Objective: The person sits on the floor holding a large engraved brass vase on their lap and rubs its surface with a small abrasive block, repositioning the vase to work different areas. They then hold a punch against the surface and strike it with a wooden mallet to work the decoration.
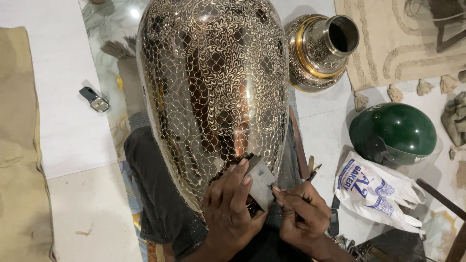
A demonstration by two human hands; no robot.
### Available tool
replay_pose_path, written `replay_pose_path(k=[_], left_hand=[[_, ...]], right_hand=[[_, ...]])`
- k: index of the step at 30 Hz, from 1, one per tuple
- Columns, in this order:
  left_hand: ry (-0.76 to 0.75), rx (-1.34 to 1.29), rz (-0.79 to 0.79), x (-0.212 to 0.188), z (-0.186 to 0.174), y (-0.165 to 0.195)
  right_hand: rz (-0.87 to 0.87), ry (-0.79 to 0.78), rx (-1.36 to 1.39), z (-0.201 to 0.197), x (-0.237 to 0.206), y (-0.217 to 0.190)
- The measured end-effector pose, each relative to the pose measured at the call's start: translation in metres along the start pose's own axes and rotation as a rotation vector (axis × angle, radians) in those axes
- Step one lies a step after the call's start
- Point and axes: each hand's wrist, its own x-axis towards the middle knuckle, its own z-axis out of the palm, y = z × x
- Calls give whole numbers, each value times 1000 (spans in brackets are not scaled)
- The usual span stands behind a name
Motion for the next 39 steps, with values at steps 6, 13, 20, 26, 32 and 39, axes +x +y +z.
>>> replay_pose_path(k=[6, 13, 20, 26, 32, 39], left_hand=[[0, -34, -15, 1, 0, 0], [-17, -64, -33, -2, 2, 0], [-11, -99, -15, -3, 0, 0], [2, -138, 10, 4, -5, 0], [-24, -107, 11, 3, -7, 0], [102, -117, 28, 9, 4, 2]], right_hand=[[69, -3, 64, 0, 10, -1], [-23, -48, 17, -3, 12, -2], [-48, -39, 39, -4, 10, -6], [-14, -44, -49, -5, 9, -8], [-81, -9, -43, -3, 15, -11], [-19, -26, -105, -9, 19, -16]])
